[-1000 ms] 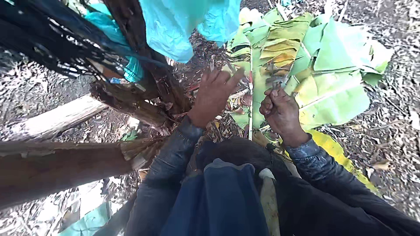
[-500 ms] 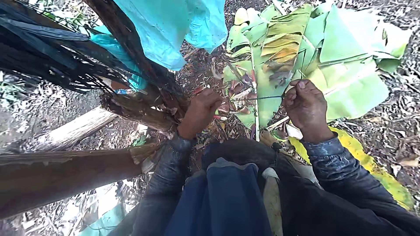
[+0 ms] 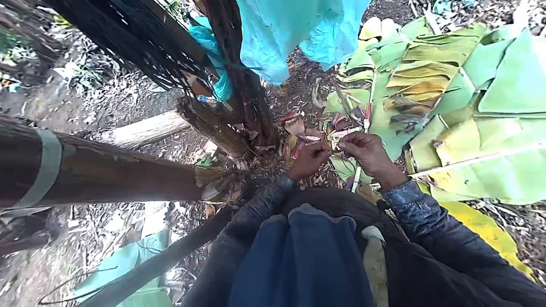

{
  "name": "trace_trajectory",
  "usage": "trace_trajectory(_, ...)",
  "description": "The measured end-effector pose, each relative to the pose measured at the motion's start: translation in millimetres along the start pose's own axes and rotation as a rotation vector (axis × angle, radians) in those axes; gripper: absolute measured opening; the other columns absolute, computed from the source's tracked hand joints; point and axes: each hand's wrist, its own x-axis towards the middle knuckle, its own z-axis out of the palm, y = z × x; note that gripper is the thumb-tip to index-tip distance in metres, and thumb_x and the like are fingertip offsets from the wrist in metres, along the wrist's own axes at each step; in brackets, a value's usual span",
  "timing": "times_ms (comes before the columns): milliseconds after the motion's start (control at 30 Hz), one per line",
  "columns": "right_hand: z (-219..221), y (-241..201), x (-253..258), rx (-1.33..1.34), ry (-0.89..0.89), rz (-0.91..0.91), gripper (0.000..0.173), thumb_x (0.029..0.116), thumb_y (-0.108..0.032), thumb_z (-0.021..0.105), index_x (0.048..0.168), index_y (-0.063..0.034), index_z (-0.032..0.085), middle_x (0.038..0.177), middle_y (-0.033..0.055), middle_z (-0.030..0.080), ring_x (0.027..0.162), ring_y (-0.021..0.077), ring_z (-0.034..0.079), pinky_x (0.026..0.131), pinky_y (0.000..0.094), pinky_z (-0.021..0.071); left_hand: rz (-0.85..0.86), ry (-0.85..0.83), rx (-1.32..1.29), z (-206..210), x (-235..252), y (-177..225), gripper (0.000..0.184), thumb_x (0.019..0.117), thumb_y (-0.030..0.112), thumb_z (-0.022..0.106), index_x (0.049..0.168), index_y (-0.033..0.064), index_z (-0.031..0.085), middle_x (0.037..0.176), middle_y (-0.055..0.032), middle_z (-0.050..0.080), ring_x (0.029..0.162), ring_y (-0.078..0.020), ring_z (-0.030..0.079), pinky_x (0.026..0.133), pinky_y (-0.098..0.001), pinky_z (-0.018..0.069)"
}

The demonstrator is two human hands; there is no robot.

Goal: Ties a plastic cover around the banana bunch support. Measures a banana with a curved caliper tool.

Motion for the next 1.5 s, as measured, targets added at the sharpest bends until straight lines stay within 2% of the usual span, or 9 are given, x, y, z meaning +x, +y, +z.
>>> trace_trajectory(100,-24.9,20.0,-4.5,-0.24,0.022,0.103,0.008,0.0939,-0.011,0.074,0.097,-0.0054,0.07,0.083,0.0038,0.069,0.064,0.0111,0.063,0.061,0.0291,0.0574,-0.177,0.032,0.066,-26.9,-14.0,10.3,0.021,0.1052,0.01,0.055,0.117,-0.0021,0.067,0.107,-0.014,0.071,0.083,-0.019,0.069,0.078,-0.0388,0.06)
trace_trajectory(300,-66.1,41.5,-3.0,-0.669,0.226,0.34,0.03,0.1042,-0.031,0.06,0.11,-0.0042,0.071,0.098,0.0202,0.071,0.081,0.0368,0.068,0.075,0.0627,0.0537,-0.19,0.119,-0.181,-82.8,-13.5,15.3,0.011,0.1027,0.011,0.06,0.102,0.0035,0.068,0.07,-0.0003,0.057,0.051,-0.0063,0.043,0.047,-0.0223,0.0377)
trace_trajectory(500,-6.5,-23.6,17.3,-0.773,0.097,-0.202,0.069,0.1003,-0.039,0.061,0.156,-0.0071,0.036,0.154,0.0233,0.044,0.137,0.0428,0.048,0.106,0.0628,0.0443,-0.09,0.054,-0.077,-74.2,-13.0,39.9,0.011,0.1003,0.01,0.063,0.098,0.0031,0.07,0.078,-0.0005,0.065,0.06,-0.0049,0.051,0.054,-0.0214,0.0437)
trace_trajectory(600,27.5,-36.5,31.5,-0.734,-0.269,-0.428,0.04,0.1022,-0.032,0.062,0.133,-0.0072,0.064,0.132,0.0126,0.065,0.126,0.0303,0.06,0.109,0.0534,0.0466,-0.086,0.003,-0.097,-66.9,-9.1,50.4,0.011,0.1003,0.011,0.063,0.098,0.0035,0.07,0.076,0.0004,0.062,0.058,-0.0049,0.048,0.052,-0.0216,0.0412)
trace_trajectory(667,29.3,-14.0,48.1,-0.846,-0.402,-0.479,0.032,0.1082,-0.03,0.049,0.109,-0.0062,0.07,0.094,0.0108,0.071,0.09,0.0278,0.07,0.085,0.0528,0.0555,-0.14,0.043,-0.246,-76.8,-12.8,62.4,0.011,0.1007,0.014,0.06,0.097,0.0075,0.068,0.07,0.003,0.056,0.05,-0.0035,0.041,0.046,-0.0204,0.0345)
trace_trajectory(933,-135.8,107.4,24.6,-1.275,-0.337,0.209,0.037,0.1092,-0.028,0.046,0.114,-0.0001,0.07,0.109,0.0273,0.069,0.107,0.0483,0.066,0.093,0.0689,0.0479,0.249,0.847,-0.697,-262.9,-100.7,124.0,0.032,0.1109,0.025,0.034,0.093,0.0197,0.06,0.064,0.0104,0.051,0.047,-0.0013,0.042,0.044,-0.0152,0.037)
trace_trajectory(1067,-185.1,112.3,-10.2,-1.285,-0.254,0.559,0.033,0.0984,-0.019,0.064,0.122,0.0038,0.065,0.122,0.03,0.065,0.116,0.0513,0.061,0.094,0.0722,0.0469,0.285,0.975,-0.515,-261.3,-117.3,142.3,0.029,0.1112,0.026,0.038,0.093,0.0222,0.059,0.064,0.0113,0.051,0.046,-0.0007,0.04,0.043,-0.0151,0.0366)
trace_trajectory(1400,84.1,-65.7,50.8,-0.2,-0.495,-0.199,0.075,0.0937,-0.034,0.066,0.159,-0.016,0.035,0.153,0.0057,0.052,0.125,0.0213,0.062,0.098,0.0437,0.0576,-0.012,0.349,-0.959,-121.9,-18.7,120.8,0.023,0.1089,0.026,0.043,0.095,0.0182,0.059,0.069,0.0077,0.049,0.047,-0.0018,0.037,0.042,-0.0149,0.033)
trace_trajectory(1500,107.4,-72.5,44.4,-0.203,-0.636,-0.296,0.045,0.0982,-0.026,0.069,0.138,-0.01,0.057,0.108,0.0029,0.073,0.084,0.0133,0.071,0.072,0.0331,0.0628,0.003,0.256,-1.123,-105.8,-7.4,121.4,0.024,0.1093,0.025,0.041,0.095,0.0169,0.058,0.07,0.007,0.048,0.048,-0.0029,0.038,0.044,-0.0157,0.0335)
